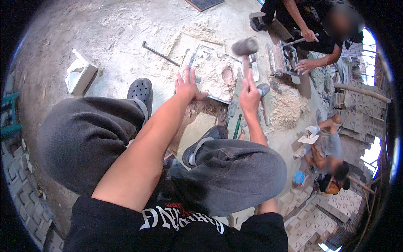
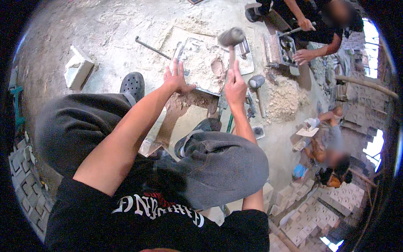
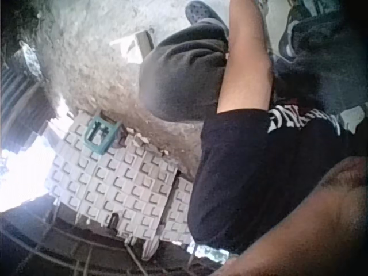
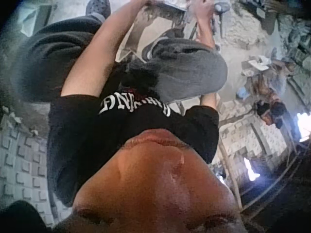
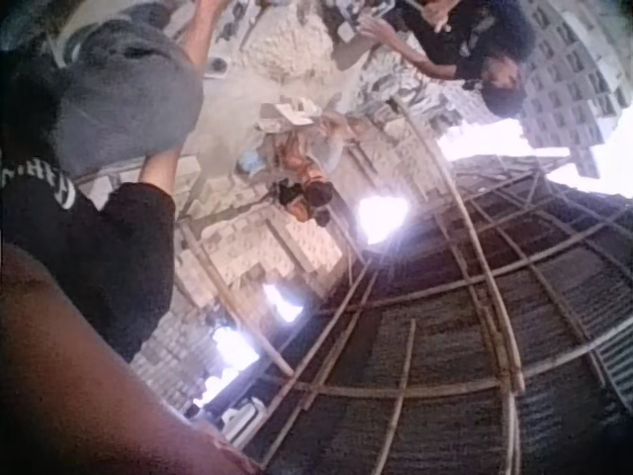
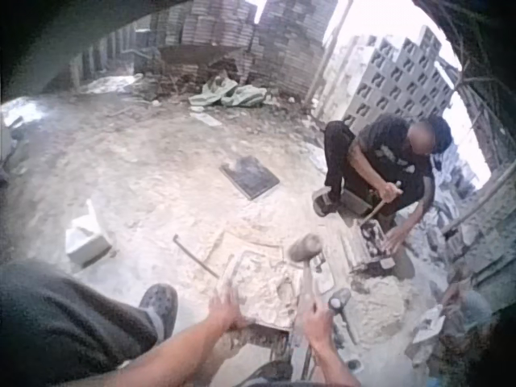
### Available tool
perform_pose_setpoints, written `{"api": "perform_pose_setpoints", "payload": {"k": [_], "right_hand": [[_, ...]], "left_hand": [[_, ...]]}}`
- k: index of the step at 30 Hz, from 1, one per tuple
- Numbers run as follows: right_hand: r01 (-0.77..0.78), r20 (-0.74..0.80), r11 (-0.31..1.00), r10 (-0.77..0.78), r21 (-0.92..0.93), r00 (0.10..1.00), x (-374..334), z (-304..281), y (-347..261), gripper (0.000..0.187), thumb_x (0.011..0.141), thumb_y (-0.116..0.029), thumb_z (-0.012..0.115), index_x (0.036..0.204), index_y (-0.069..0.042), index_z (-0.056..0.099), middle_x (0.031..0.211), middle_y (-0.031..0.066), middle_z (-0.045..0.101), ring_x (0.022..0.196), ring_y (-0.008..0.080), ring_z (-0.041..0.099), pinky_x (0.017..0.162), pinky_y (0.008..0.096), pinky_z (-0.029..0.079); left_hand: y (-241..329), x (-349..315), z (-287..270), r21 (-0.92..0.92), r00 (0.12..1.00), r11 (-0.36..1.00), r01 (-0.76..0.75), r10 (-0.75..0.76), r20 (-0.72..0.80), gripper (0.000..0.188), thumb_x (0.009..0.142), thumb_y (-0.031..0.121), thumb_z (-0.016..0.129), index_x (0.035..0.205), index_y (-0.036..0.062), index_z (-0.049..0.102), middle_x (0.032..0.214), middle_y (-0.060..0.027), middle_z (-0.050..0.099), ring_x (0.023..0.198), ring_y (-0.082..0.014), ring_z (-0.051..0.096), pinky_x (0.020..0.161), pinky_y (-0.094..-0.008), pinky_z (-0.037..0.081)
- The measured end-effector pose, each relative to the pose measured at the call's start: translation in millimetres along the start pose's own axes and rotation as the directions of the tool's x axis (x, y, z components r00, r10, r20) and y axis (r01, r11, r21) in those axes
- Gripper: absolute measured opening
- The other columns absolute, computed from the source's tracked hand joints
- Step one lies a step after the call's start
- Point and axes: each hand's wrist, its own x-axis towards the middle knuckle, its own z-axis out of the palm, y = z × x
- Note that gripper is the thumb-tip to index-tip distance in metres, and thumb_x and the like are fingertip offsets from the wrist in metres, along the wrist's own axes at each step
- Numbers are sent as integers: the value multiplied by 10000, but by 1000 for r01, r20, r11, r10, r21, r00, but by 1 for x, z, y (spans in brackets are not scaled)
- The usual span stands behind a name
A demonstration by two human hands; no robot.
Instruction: The person uses a rubber mallet to tap on a stone mold, gradually chipping away material and refining the shape by hand while sitting on the ground.
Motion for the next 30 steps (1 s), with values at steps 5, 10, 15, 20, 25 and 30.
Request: {"api": "perform_pose_setpoints", "payload": {"k": [5, 10, 15, 20, 25, 30], "right_hand": [[-9, 117, 959, 44, -284, 992, -30, 4, 34, 522, 1074, -286, 473, 1572, -158, 384, 858, 243, 712, 648, 242, 627, 621, 368, 505], [-67, 100, 991, 79, -118, 992, 6, -5, -11, 531, 1073, -319, 489, 1579, -204, 377, 748, 196, 682, 625, 214, 617, 618, 379, 505], [27, -93, 1000, -27, -9, 995, -10, 16, 8, 515, 1052, -252, 496, 1555, -172, 422, 1108, 279, 687, 823, 363, 724, 676, 417, 544], [204, -9, 977, -205, -68, 979, 22, -1, -9, 550, 1046, -269, 518, 1565, -137, 388, 1123, 235, 726, 846, 317, 749, 659, 409, 558], [133, 166, 973, -102, -188, 981, -4, 22, 8, 560, 1029, -249, 556, 1560, -169, 398, 1058, 258, 723, 818, 317, 746, 639, 426, 531], [71, 65, 997, -70, -11, 995, 40, 0, -32, 494, 1048, -216, 513, 1537, -185, 448, 1275, 244, 653, 933, 330, 744, 745, 392, 558]], "left_hand": [[13, -2, -4, -17, 999, 999, -33, 33, 2, 1337, 761, 793, 635, 1622, 132, -144, 1685, -143, -215, 1532, -514, -34, 1234, -592, 113], [-3, -4, -3, -15, 1000, 1000, 12, -12, 23, 1335, 765, 781, 646, 1620, 138, -154, 1686, -143, -213, 1533, -511, -44, 1233, -590, 120], [9, -1, -6, 3, 999, 1000, -17, 17, 27, 1351, 755, 797, 642, 1617, 138, -164, 1684, -142, -219, 1534, -509, -46, 1232, -589, 128], [1, 0, -3, -7, 1000, 1000, -6, 6, 22, 1352, 755, 810, 630, 1616, 140, -167, 1679, -140, -238, 1536, -506, -34, 1231, -587, 125], [10, -4, -7, 10, 1000, 1000, -22, 22, 5, 1327, 776, 792, 624, 1618, 127, -155, 1681, -144, -225, 1542, -491, -14, 1236, -573, 123], [0, -6, -5, 2, 1000, 1000, -17, 17, -20, 1302, 794, 759, 635, 1624, 98, -121, 1693, -164, -167, 1549, -471, 0, 1245, -551, 123]]}}
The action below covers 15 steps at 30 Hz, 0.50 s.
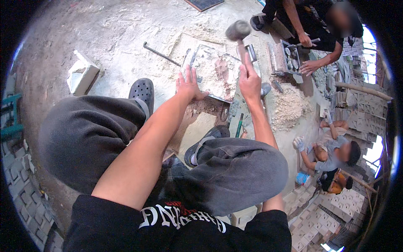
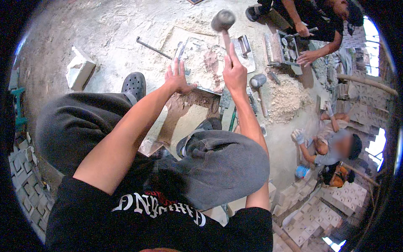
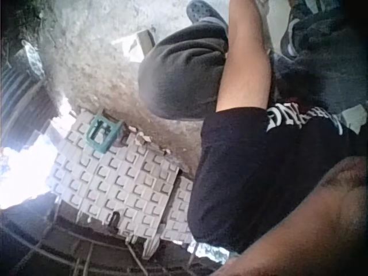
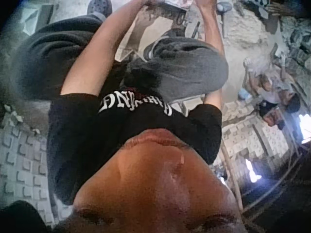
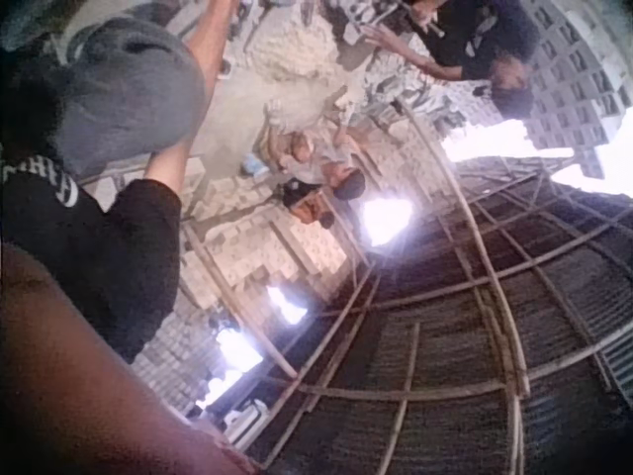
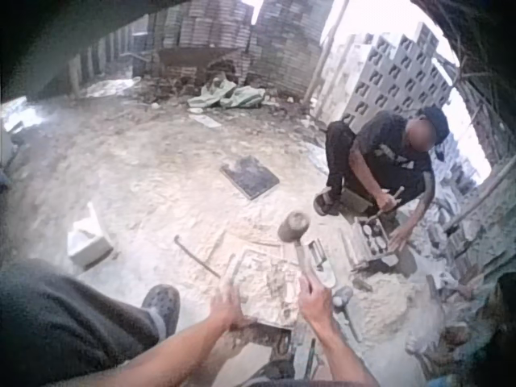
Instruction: The person uses a rubber mallet to tap on a stone mold, gradually chipping away material and refining the shape by hand while sitting on the ground.
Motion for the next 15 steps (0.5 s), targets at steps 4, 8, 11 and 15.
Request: {"api": "perform_pose_setpoints", "payload": {"k": [4, 8, 11, 15], "right_hand": [[204, -148, 979, -200, 14, 969, -27, 29, 17, 498, 1042, -229, 508, 1536, -206, 449, 944, 267, 679, 806, 423, 708, 654, 461, 538], [75, 262, 988, -38, -134, 964, -43, 36, -7, 486, 1044, -260, 506, 1527, -227, 465, 805, 273, 680, 741, 462, 681, 621, 486, 526], [241, 20, 970, -242, 15, 970, -49, 40, -18, 498, 1030, -293, 529, 1520, -224, 474, 749, 247, 677, 706, 455, 676, 629, 519, 518], [136, 213, 969, -91, -205, 973, -75, 44, 12, 506, 1034, -238, 550, 1531, -194, 461, 798, 238, 695, 666, 401, 672, 601, 451, 515]], "left_hand": [[3, -3, 13, 18, 990, 997, -72, 74, -121, 1346, 766, 787, 640, 1618, 37, -84, 1692, -202, -115, 1541, -488, 37, 1234, -570, 136], [-18, -9, 21, -34, 948, 993, -115, 99, -302, 1367, 756, 760, 680, 1593, -61, -24, 1683, -252, -21, 1545, -451, 89, 1245, -523, 157], [-27, -18, 26, -84, 868, 977, -194, 131, -479, 1361, 761, 750, 691, 1557, -141, 38, 1657, -311, 42, 1547, -442, 92, 1255, -497, 148], [-20, -36, 35, -53, 871, 991, -126, 85, -484, 1319, 782, 738, 675, 1564, -129, 61, 1662, -298, 57, 1557, -412, 80, 1262, -495, 103]]}}
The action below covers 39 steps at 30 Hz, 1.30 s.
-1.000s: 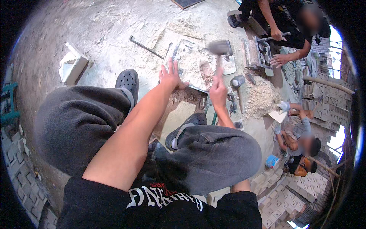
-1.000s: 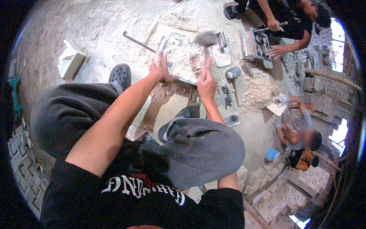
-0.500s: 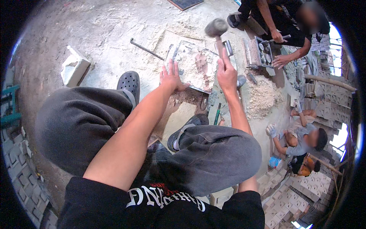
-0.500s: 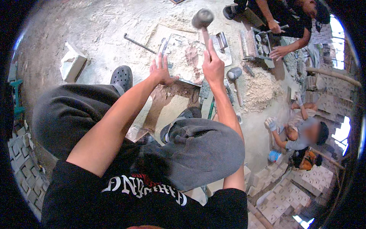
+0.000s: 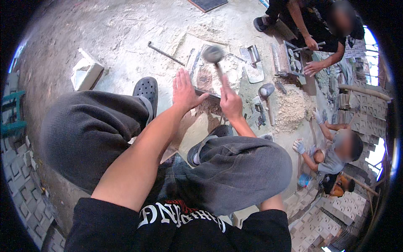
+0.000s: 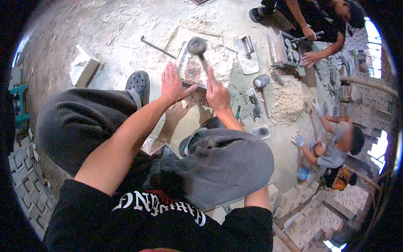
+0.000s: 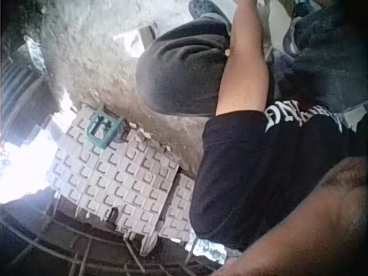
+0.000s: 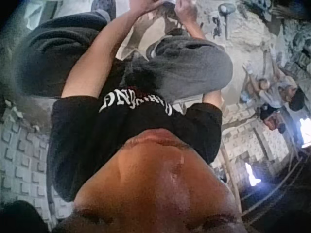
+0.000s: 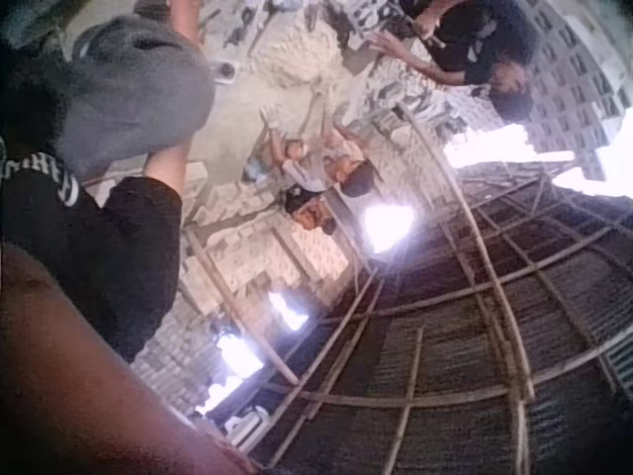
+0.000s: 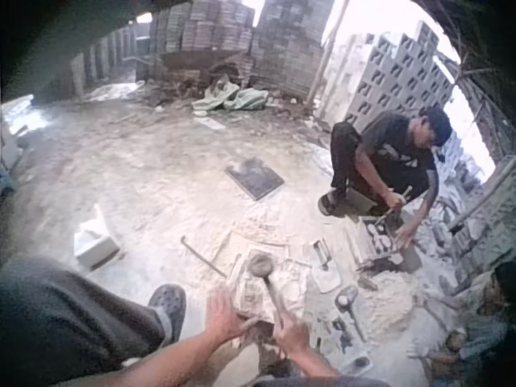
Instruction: The person uses a rubber mallet to tap on a stone mold, gradually chipping away material and refining the shape by hand while sitting on the ground.
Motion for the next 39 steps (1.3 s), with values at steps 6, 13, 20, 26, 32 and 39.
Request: {"api": "perform_pose_setpoints", "payload": {"k": [6, 13, 20, 26, 32, 39], "right_hand": [[110, -319, 946, -7, 304, 948, 2, -21, -1, 498, 1042, -208, 532, 1534, -199, 463, 821, 266, 667, 649, 379, 654, 607, 440, 501], [-30, 123, 996, 19, 89, 992, 3, -15, 0, 506, 1020, -192, 568, 1518, -182, 479, 833, 269, 663, 729, 390, 686, 624, 465, 513], [166, -144, 976, -146, 140, 979, -16, -3, 18, 532, 1016, -230, 586, 1532, -227, 459, 721, 242, 651, 677, 414, 682, 606, 484, 509], [137, -175, 943, -87, 302, 981, 12, -20, -27, 564, 1004, -163, 605, 1542, -225, 449, 747, 253, 634, 663, 400, 658, 593, 448, 500], [267, -143, 953, -247, 144, 958, -29, 13, 21, 609, 974, -102, 630, 1545, -199, 441, 793, 183, 672, 667, 376, 646, 594, 450, 514], [381, -274, 913, -332, 148, 903, -31, -2, 3, 572, 953, -135, 671, 1498, -217, 517, 753, 131, 663, 649, 330, 655, 567, 433, 530]], "left_hand": [[-32, -14, -4, 127, 1000, 992, 13, -13, -2, 1278, 783, 700, 703, 1573, -102, 99, 1664, -279, 103, 1556, -400, 106, 1259, -510, 105], [-41, -16, -3, 137, 992, 984, -110, 116, -40, 1164, 859, 661, 645, 1560, -115, 134, 1638, -301, 183, 1529, -423, 198, 1242, -528, 157], [-33, -23, -1, 130, 955, 961, -242, 260, -144, 530, 988, 335, 570, 1393, -3, 530, 1411, -148, 594, 1386, -269, 486, 1181, -473, 305], [-73, -26, -2, 242, 948, 936, -254, 291, -128, 493, 971, 260, 577, 1406, 32, 539, 1368, -139, 634, 1334, -244, 548, 1138, -466, 374], [-61, -21, 1, 121, 933, 934, -338, 349, -91, 516, 933, 215, 604, 1407, 23, 536, 1366, -147, 636, 1336, -254, 549, 1108, -451, 414], [-71, -24, 6, -50, 944, 949, -312, 303, -130, 532, 886, 118, 586, 1400, -6, 528, 1301, -171, 662, 1201, -323, 627, 1020, -435, 490]]}}
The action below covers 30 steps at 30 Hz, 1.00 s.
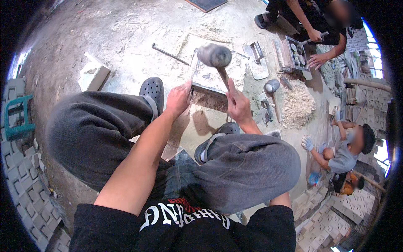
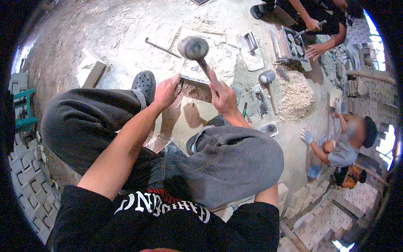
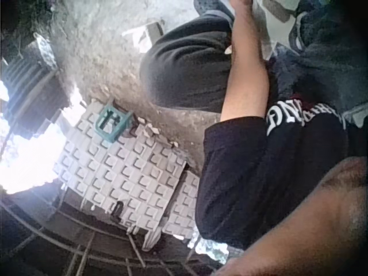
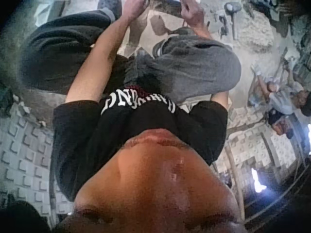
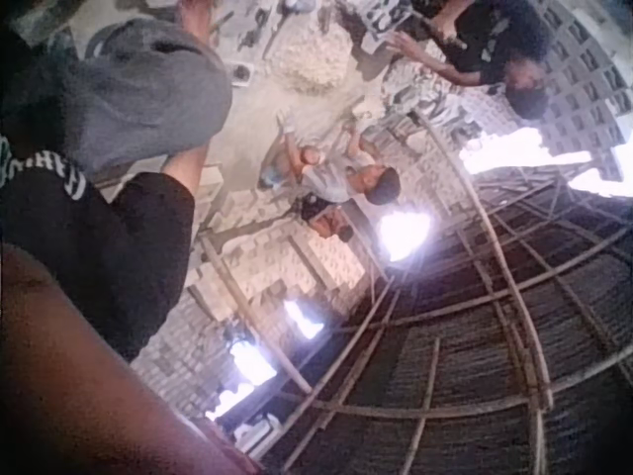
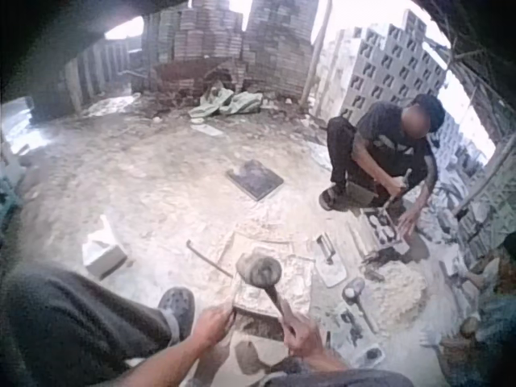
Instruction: The person uses a rubber mallet to tap on a stone mold, gradually chipping away material and refining the shape by hand while sitting on the ground.
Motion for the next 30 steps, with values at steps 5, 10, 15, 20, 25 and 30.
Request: {"api": "perform_pose_setpoints", "payload": {"k": [5, 10, 15, 20, 25, 30], "right_hand": [[-77, 243, 980, 121, -181, 962, -21, -9, 8, 579, 957, -164, 670, 1505, -251, 504, 761, 156, 674, 681, 356, 672, 595, 458, 537], [-49, -114, 993, 61, 105, 992, -15, -13, -8, 572, 983, -149, 634, 1522, -255, 476, 719, 160, 655, 653, 369, 649, 590, 454, 529], [-212, 213, 976, 216, -40, 953, -22, -18, 2, 533, 977, -99, 650, 1492, -118, 512, 978, 250, 708, 730, 377, 708, 653, 414, 543], [-112, -155, 991, 123, 77, 980, -10, -32, -9, 544, 972, -124, 647, 1497, -190, 518, 744, 148, 653, 598, 348, 621, 573, 447, 512], [-152, 187, 970, 187, -189, 964, -31, -35, 28, 516, 1000, -216, 602, 1496, -323, 506, 679, 156, 630, 603, 357, 640, 563, 464, 510], [-189, -219, 981, 191, 31, 957, -23, -36, 9, 512, 1015, -234, 588, 1508, -329, 487, 651, 162, 613, 578, 370, 621, 562, 484, 508]], "left_hand": [[14, 4, -8, -58, 996, 996, 71, -67, 64, 541, 854, 73, 588, 1390, 14, 546, 1233, -193, 681, 1095, -358, 665, 959, -448, 528], [12, 3, -8, -50, 997, 997, 59, -61, -42, 546, 851, 80, 599, 1394, 56, 558, 1208, -186, 689, 1071, -356, 669, 949, -456, 527], [8, 2, -13, 18, 999, 999, 51, -51, 13, 536, 854, 94, 608, 1388, 59, 573, 1235, -168, 689, 1128, -333, 652, 978, -445, 508], [3, 3, -13, 34, 999, 999, 33, -34, 19, 546, 829, 106, 642, 1370, 56, 584, 1249, -169, 686, 1143, -324, 651, 985, -442, 509], [-3, 11, -14, 71, 992, 992, -107, 111, -58, 490, 809, 101, 655, 1294, 49, 608, 1163, -178, 708, 1045, -365, 680, 887, -460, 557], [20, 16, -14, 68, 998, 998, -17, 13, 61, 436, 826, 104, 643, 1258, 54, 614, 1080, -187, 717, 959, -377, 691, 863, -467, 556]]}}
